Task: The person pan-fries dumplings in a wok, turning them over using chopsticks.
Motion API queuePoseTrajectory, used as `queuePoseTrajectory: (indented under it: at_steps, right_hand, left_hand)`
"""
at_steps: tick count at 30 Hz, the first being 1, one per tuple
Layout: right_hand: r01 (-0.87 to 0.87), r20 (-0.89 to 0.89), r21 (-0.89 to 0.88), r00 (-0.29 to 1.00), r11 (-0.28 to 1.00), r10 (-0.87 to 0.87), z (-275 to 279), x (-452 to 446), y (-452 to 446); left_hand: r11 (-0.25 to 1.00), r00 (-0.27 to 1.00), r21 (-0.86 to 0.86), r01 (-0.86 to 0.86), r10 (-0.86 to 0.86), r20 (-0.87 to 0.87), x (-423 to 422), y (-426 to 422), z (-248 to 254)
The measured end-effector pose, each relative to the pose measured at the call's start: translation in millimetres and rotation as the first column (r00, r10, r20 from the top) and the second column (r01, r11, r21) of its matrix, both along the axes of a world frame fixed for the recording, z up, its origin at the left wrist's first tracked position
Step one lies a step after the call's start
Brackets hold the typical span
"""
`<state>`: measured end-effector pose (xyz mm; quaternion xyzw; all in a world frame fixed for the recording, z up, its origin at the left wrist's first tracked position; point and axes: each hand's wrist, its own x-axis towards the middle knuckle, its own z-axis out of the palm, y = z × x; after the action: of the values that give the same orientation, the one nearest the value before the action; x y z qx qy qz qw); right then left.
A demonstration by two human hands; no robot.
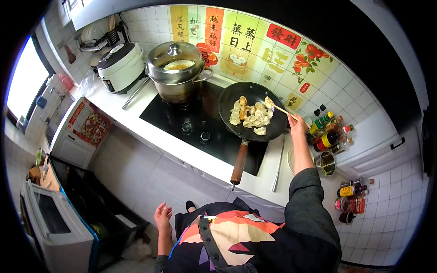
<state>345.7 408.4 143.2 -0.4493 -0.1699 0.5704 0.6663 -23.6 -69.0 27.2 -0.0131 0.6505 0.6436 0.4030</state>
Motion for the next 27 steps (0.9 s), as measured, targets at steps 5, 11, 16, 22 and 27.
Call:
queuePoseTrajectory:
  at_steps: [5, 11, 16, 22, 27]
  right_hand:
    - [-0.035, -0.040, 0.083, 0.998, 0.996, 0.039, 10.4, 30.3, -38.3]
    - [0.030, 0.022, 0.071, 0.999, 0.997, -0.032, 18.6, 97.3, -108.2]
    - [0.231, 0.094, -0.044, 0.970, 0.972, -0.226, -24.3, 165.8, -156.6]
    - [0.264, 0.198, -0.240, 0.955, 0.934, -0.219, -72.3, 182.9, -186.9]
    - [0.281, 0.183, -0.182, 0.951, 0.942, -0.248, -87.0, 171.5, -181.5]
  left_hand:
    - [0.999, 0.999, 0.004, 0.042, -0.042, 0.003, -2.1, 10.5, 0.8]
    - [0.991, 0.991, 0.035, 0.133, -0.134, 0.024, -0.4, 30.1, -1.1]
    - [0.980, 0.979, 0.037, 0.197, -0.198, 0.046, 7.4, 45.4, -5.9]
    - [0.959, 0.958, 0.012, 0.284, -0.284, 0.028, 15.5, 60.5, 2.5]
    - [0.941, 0.942, -0.013, 0.337, -0.337, 0.016, 22.7, 63.7, 4.6]
